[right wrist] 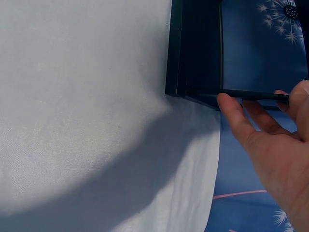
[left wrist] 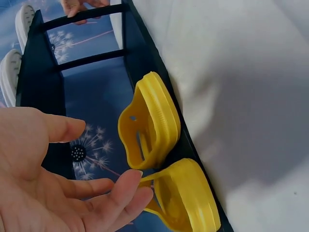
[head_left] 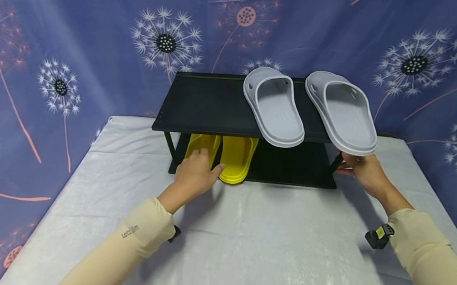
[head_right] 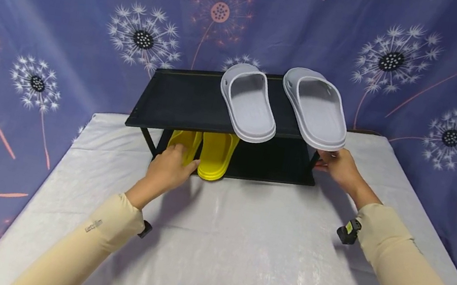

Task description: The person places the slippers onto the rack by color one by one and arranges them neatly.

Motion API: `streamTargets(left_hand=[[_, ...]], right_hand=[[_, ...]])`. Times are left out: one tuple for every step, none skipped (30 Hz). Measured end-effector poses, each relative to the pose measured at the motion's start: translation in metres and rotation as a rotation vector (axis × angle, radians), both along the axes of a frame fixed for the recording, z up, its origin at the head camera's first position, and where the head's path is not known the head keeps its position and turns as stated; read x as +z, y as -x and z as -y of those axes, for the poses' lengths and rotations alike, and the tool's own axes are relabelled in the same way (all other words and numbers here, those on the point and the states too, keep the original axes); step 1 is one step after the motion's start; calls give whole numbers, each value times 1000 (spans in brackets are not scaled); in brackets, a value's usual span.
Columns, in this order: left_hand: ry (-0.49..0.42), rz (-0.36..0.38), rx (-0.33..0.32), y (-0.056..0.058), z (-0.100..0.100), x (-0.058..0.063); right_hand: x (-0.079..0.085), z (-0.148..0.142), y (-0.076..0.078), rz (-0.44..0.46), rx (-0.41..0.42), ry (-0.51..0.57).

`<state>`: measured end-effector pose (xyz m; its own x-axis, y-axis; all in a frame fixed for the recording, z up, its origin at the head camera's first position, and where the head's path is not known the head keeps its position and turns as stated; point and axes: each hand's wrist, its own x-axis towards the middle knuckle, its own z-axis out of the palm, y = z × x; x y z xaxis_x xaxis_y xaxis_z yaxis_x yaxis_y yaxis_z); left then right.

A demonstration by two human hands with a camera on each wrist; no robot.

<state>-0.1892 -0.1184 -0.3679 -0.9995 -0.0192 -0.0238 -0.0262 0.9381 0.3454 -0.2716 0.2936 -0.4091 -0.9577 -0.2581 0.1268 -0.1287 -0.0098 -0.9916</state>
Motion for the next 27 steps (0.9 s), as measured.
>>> streamTargets(left_hand=[[-5,-2,0,-2,1,1],[-10,-4,1,-3,3,2],[-15,-6,3,-5,5,3],[-21,-5,4,-6,7,4],[-23,-6,7,-7,9,5],[-28,-5,11,-8,12,7],[-31,-3,16,-9,15,8],[-28,-4,22,-10,17,9],[-29,-1,25,-10,21,10],[-29,3,31,-11,24,11],[-28,8,38,-11,28,13],[-30,13,45,-12,32,14],[-26,19,50,-12,36,15],[-25,26,56,-12,40,16],[-27,36,62,-12,45,17],[-25,45,69,-12,49,18],[-25,57,74,-11,54,19],[-25,70,80,-11,58,20],[-23,84,86,-11,63,21],[-23,95,93,-10,68,22],[-21,105,99,-10,72,23],[-18,115,106,-9,77,24],[-18,125,110,-9,81,25],[-12,131,114,-8,85,26],[-7,137,118,-7,90,27],[-1,144,122,-6,94,29],[3,147,128,-5,97,30]], right_hand=[[0,-1,0,1,1,3],[-1,-1,0,3,2,7],[-1,-2,0,0,1,1],[-1,-2,0,-3,1,-8],[-2,-3,0,-4,0,-10],[-2,-4,-1,-4,1,-10],[-3,-4,-1,-6,2,-12],[-3,-4,-1,-9,1,-15],[-3,-4,-1,-9,2,-13],[-3,-4,-2,-7,3,-7],[-3,-4,-2,-5,5,1],[-3,-4,-2,-4,7,7],[-3,-4,-2,-5,7,10],[-3,-4,-2,-4,7,14],[-3,-3,-2,-4,7,18],[-3,-4,-2,-5,5,21],[-3,-4,-3,-6,3,23],[-3,-4,-3,-6,1,25],[-3,-4,-3,-7,1,26],[-3,-3,-4,-8,1,28],[-3,-3,-4,-10,0,22],[-3,-3,-4,-13,0,14],[-3,-3,-4,-14,-1,6],[-3,-3,-5,-14,-2,0],[-3,-3,-5,-14,-4,-9],[-3,-3,-5,-14,-8,-28],[-3,-3,-5,-13,-12,-48]])
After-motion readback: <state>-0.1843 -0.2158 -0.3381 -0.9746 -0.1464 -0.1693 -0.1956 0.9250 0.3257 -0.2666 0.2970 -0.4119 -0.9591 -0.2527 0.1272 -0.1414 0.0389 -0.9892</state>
